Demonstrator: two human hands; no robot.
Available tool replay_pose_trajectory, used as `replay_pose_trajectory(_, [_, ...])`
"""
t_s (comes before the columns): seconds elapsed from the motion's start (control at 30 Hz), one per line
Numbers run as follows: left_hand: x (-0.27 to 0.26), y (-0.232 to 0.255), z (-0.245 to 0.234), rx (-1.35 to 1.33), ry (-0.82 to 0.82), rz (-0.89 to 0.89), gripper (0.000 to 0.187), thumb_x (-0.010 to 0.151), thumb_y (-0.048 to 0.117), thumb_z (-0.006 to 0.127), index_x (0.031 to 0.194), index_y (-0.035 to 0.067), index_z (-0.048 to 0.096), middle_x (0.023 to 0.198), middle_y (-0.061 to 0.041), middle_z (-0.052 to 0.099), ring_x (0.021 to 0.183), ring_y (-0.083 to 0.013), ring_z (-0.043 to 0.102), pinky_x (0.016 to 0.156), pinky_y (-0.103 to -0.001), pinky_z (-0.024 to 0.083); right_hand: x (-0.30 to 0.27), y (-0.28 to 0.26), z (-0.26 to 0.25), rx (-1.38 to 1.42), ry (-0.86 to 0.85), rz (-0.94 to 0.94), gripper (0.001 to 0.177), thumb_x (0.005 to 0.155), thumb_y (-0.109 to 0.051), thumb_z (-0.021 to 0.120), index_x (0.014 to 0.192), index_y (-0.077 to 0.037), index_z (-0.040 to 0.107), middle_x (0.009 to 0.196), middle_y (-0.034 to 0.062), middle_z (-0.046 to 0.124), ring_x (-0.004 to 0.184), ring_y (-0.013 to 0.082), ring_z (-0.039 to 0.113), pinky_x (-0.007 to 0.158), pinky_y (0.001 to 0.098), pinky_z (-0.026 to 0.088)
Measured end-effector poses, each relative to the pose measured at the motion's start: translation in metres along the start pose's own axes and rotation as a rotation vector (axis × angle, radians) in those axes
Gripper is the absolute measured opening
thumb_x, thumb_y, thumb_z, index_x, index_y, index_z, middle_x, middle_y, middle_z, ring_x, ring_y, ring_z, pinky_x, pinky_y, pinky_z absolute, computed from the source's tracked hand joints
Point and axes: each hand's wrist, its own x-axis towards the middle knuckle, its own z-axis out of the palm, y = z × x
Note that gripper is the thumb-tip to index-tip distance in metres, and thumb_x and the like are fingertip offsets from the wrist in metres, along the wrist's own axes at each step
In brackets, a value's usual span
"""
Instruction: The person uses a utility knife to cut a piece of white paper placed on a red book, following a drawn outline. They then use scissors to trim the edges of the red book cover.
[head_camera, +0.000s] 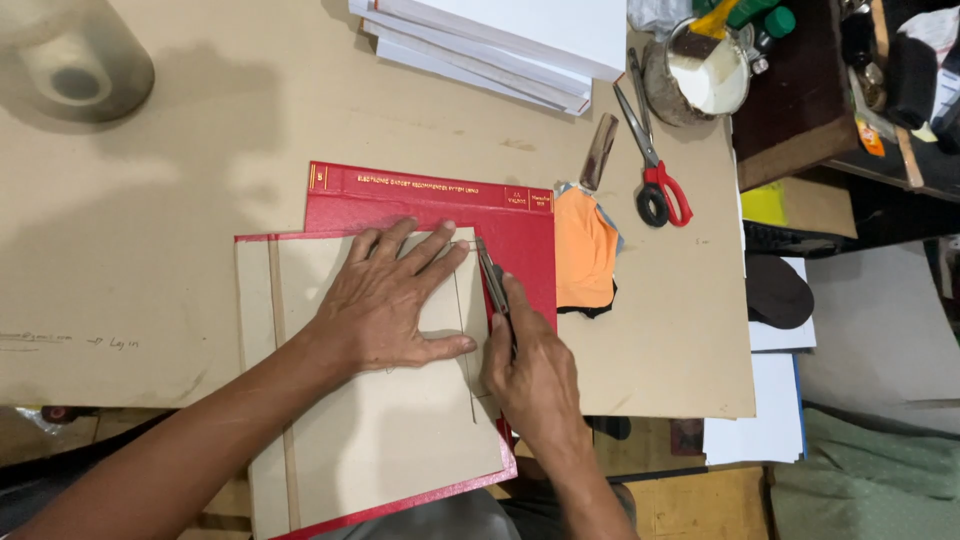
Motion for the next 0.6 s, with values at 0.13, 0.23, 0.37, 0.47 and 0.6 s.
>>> replay_pose_trajectory(0.13, [-0.001,0.003,-0.005,-0.006,-0.024,-0.007,0.107,0.075,0.085,0.056,0.159,0.02,0.038,0.164,-0.01,0.038,0.146,-0.0439,0.032,0.11,-0.058,0.025,0.011,-0.018,-0.024,-0.037,-0.137,0.071,0.049,0.102,-0.023,0.048,0.148,-0.008,0.056,0.093,0.0289,0.074,0.087,0.0449,0.074,0.069,0.0548,0.06])
replay_pose_trajectory(0.23, [0.002,-0.002,0.015,0.043,0.065,0.001,0.112,0.072,0.09,0.055,0.159,0.023,0.035,0.167,-0.007,0.029,0.146,-0.0425,0.028,0.111,-0.06,0.022,-0.008,-0.008,-0.028,-0.055,-0.135,-0.018,0.05,0.099,-0.018,0.049,0.148,-0.005,0.049,0.128,0.0202,0.071,0.097,0.0414,0.071,0.075,0.052,0.055])
replay_pose_trajectory(0.37, [0.003,-0.004,0.015,0.023,0.013,0.009,0.111,0.075,0.091,0.05,0.161,0.022,0.031,0.169,-0.009,0.024,0.147,-0.0438,0.025,0.113,-0.062,0.017,-0.041,-0.015,-0.04,-0.068,-0.082,-0.086,0.049,0.099,-0.012,0.055,0.146,-0.002,0.051,0.129,0.0201,0.071,0.098,0.038,0.073,0.078,0.0476,0.056])
replay_pose_trajectory(0.47, [0.003,-0.003,0.014,0.041,0.012,0.014,0.112,0.076,0.092,0.051,0.16,0.022,0.031,0.169,-0.009,0.025,0.147,-0.0432,0.025,0.113,-0.062,0.018,-0.063,-0.017,-0.047,-0.041,-0.251,0.168,0.052,0.1,-0.024,0.048,0.151,-0.01,0.046,0.127,0.021,0.071,0.097,0.0426,0.073,0.068,0.0529,0.056])
replay_pose_trajectory(0.6, [0.003,-0.002,0.013,0.021,0.022,0.004,0.111,0.074,0.09,0.053,0.159,0.022,0.033,0.168,-0.008,0.026,0.146,-0.0446,0.026,0.111,-0.062,0.019,-0.091,-0.011,-0.045,-0.068,-0.271,0.282,0.053,0.099,-0.027,0.049,0.152,-0.023,0.046,0.1,0.0104,0.074,0.073,0.0374,0.071,0.055,0.0526,0.05])
